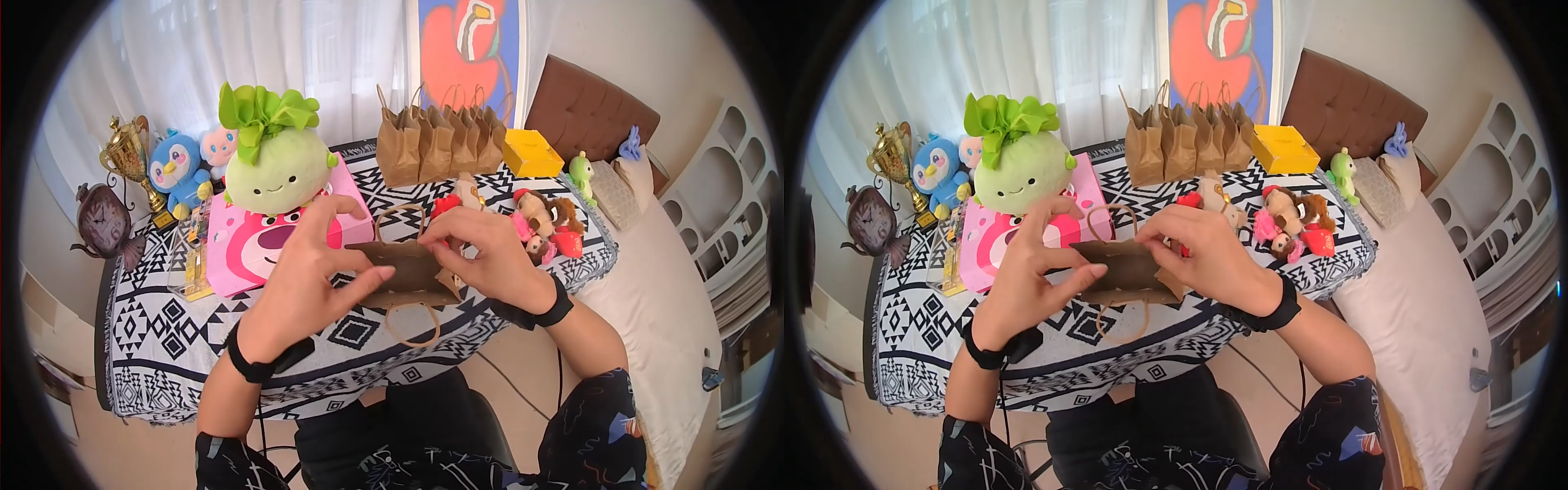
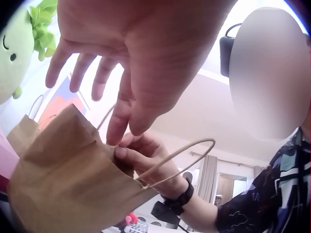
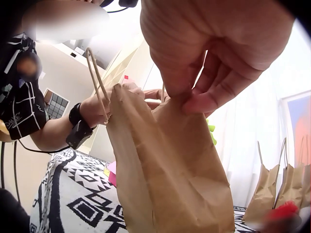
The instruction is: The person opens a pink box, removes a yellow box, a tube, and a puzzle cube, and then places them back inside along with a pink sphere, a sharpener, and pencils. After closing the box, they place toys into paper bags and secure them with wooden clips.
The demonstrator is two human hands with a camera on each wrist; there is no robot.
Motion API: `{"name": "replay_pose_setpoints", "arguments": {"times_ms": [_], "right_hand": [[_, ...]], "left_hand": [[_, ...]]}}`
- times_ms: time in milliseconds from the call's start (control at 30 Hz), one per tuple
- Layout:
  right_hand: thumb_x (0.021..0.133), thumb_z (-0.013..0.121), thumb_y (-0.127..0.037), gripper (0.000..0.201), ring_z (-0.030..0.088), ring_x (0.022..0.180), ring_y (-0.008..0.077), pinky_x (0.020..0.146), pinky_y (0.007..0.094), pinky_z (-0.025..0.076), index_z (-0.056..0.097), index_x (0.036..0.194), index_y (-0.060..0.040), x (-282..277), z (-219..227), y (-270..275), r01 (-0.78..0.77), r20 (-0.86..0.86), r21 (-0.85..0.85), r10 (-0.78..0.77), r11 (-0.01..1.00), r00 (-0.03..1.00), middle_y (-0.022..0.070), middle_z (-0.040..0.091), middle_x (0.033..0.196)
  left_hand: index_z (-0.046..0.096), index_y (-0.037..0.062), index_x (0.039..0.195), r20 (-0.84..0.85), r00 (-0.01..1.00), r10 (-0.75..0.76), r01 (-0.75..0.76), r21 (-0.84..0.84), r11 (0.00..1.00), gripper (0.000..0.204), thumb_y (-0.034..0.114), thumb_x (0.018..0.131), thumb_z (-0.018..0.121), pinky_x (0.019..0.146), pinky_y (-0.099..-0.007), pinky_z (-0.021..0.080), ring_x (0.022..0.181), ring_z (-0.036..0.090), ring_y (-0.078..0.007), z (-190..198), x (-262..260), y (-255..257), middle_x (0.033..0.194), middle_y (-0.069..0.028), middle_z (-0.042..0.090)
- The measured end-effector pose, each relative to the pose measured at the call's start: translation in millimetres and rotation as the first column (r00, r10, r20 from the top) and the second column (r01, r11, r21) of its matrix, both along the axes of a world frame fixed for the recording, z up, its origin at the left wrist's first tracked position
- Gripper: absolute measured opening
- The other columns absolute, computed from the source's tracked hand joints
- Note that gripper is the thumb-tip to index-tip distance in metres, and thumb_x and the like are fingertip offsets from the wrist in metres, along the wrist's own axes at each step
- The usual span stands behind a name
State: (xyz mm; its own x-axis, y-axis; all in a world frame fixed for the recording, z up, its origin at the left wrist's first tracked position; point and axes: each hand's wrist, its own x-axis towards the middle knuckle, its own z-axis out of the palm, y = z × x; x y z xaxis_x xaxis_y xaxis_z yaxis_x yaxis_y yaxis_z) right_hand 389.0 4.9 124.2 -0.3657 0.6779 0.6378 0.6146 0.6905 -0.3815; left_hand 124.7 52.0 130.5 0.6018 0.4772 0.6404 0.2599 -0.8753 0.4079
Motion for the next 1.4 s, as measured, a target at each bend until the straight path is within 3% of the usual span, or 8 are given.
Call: {"name": "replay_pose_setpoints", "arguments": {"times_ms": [167, 500, 600, 667, 800, 1067, 1133, 1400], "right_hand": [[0.089, 0.071, 0.002, 0.014, 0.070, 0.078, 0.0167, 0.069, 0.0274, 0.056, 0.072, 0.102, -0.0036, 2.0, 2.2, -3.7, -0.016, -0.141, -0.116, -0.001, 0.993, 0.990, 0.0073, 0.072, 0.091], [0.087, 0.076, -0.002, 0.016, 0.073, 0.081, 0.0198, 0.074, 0.0299, 0.059, 0.073, 0.103, -0.0016, 76.2, -10.3, 50.5, -0.061, -0.346, -0.591, -0.185, 0.805, 0.920, 0.0089, 0.074, 0.091], [0.088, 0.074, -0.002, 0.033, 0.072, 0.084, 0.0258, 0.078, 0.0348, 0.059, 0.069, 0.120, -0.0046, 130.4, -33.9, 83.4, 0.357, 0.276, -0.186, -0.300, 0.915, 0.913, 0.0125, 0.074, 0.109], [0.083, 0.069, 0.004, 0.054, 0.071, 0.095, 0.0363, 0.083, 0.0422, 0.058, 0.060, 0.135, -0.0086, 143.8, -43.5, 88.3, 0.440, 0.682, 0.019, -0.334, 0.898, 0.651, 0.0160, 0.064, 0.135], [0.074, 0.072, 0.008, 0.084, 0.066, 0.115, 0.0374, 0.093, 0.0457, 0.057, 0.042, 0.150, -0.0127, 134.0, -46.8, 89.7, 0.541, 0.838, -0.172, -0.166, 0.824, 0.520, 0.0153, 0.037, 0.164], [0.073, 0.079, -0.015, 0.086, 0.065, 0.120, 0.0393, 0.102, 0.0480, 0.054, 0.044, 0.151, -0.0123, 152.7, -56.1, 106.0, 0.310, 0.747, -0.259, -0.014, 0.915, 0.665, 0.0161, 0.039, 0.164], [0.075, 0.077, -0.013, 0.071, 0.069, 0.109, 0.0383, 0.096, 0.0454, 0.056, 0.056, 0.143, -0.0073, 154.4, -65.2, 110.3, 0.095, 0.525, -0.120, -0.018, 0.988, 0.851, 0.0206, 0.061, 0.142], [0.089, 0.069, -0.004, 0.038, 0.073, 0.091, 0.0330, 0.084, 0.0381, 0.058, 0.069, 0.127, -0.0044, 146.6, -60.7, 118.4, 0.171, 0.274, -0.190, -0.115, 0.967, 0.955, 0.0195, 0.074, 0.107]], "left_hand": [[0.079, 0.0047, 0.084, -0.089, 0.988, 0.125, -0.132, -0.076, 0.988, 0.016, 0.021, 0.084, 0.082, 0.080, -0.0416, 0.058, 0.088, 0.073, -0.0359, -3.9, 11.7, -8.4, 0.117, -0.0212, 0.069], [0.070, -0.0006, 0.098, -0.434, 0.879, 0.197, -0.249, -0.066, 0.966, 0.038, 0.017, 0.071, 0.090, 0.075, -0.0410, 0.056, 0.083, 0.070, -0.0328, 5.0, 6.1, -9.1, 0.096, -0.0136, 0.070], [0.069, -0.0002, 0.101, -0.448, 0.870, 0.204, -0.265, -0.077, 0.961, 0.041, 0.017, 0.070, 0.091, 0.075, -0.0412, 0.055, 0.084, 0.069, -0.0327, 13.6, 3.6, -14.7, 0.097, -0.0134, 0.069], [0.069, -0.0002, 0.102, -0.471, 0.857, 0.208, -0.287, -0.102, 0.952, 0.043, 0.019, 0.070, 0.091, 0.076, -0.0420, 0.055, 0.086, 0.069, -0.0328, 17.0, 1.3, -16.8, 0.098, -0.0134, 0.068], [0.068, -0.0003, 0.102, -0.493, 0.843, 0.216, -0.299, -0.096, 0.949, 0.043, 0.020, 0.071, 0.091, 0.076, -0.0420, 0.056, 0.087, 0.069, -0.0328, 16.8, 0.5, -15.3, 0.097, -0.0134, 0.067], [0.068, -0.0012, 0.103, -0.513, 0.828, 0.228, -0.317, -0.093, 0.944, 0.044, 0.022, 0.073, 0.090, 0.077, -0.0430, 0.055, 0.086, 0.069, -0.0339, 17.2, -3.7, -14.5, 0.097, -0.0144, 0.067], [0.068, -0.0013, 0.104, -0.505, 0.826, 0.248, -0.326, -0.070, 0.943, 0.044, 0.023, 0.074, 0.090, 0.077, -0.0429, 0.056, 0.086, 0.069, -0.0341, 18.9, -3.9, -16.7, 0.097, -0.0145, 0.067], [0.067, -0.0026, 0.105, -0.501, 0.817, 0.286, -0.351, -0.038, 0.936, 0.045, 0.026, 0.077, 0.087, 0.078, -0.0429, 0.056, 0.087, 0.068, -0.0346, 16.8, -6.3, -19.9, 0.098, -0.0155, 0.066]]}}
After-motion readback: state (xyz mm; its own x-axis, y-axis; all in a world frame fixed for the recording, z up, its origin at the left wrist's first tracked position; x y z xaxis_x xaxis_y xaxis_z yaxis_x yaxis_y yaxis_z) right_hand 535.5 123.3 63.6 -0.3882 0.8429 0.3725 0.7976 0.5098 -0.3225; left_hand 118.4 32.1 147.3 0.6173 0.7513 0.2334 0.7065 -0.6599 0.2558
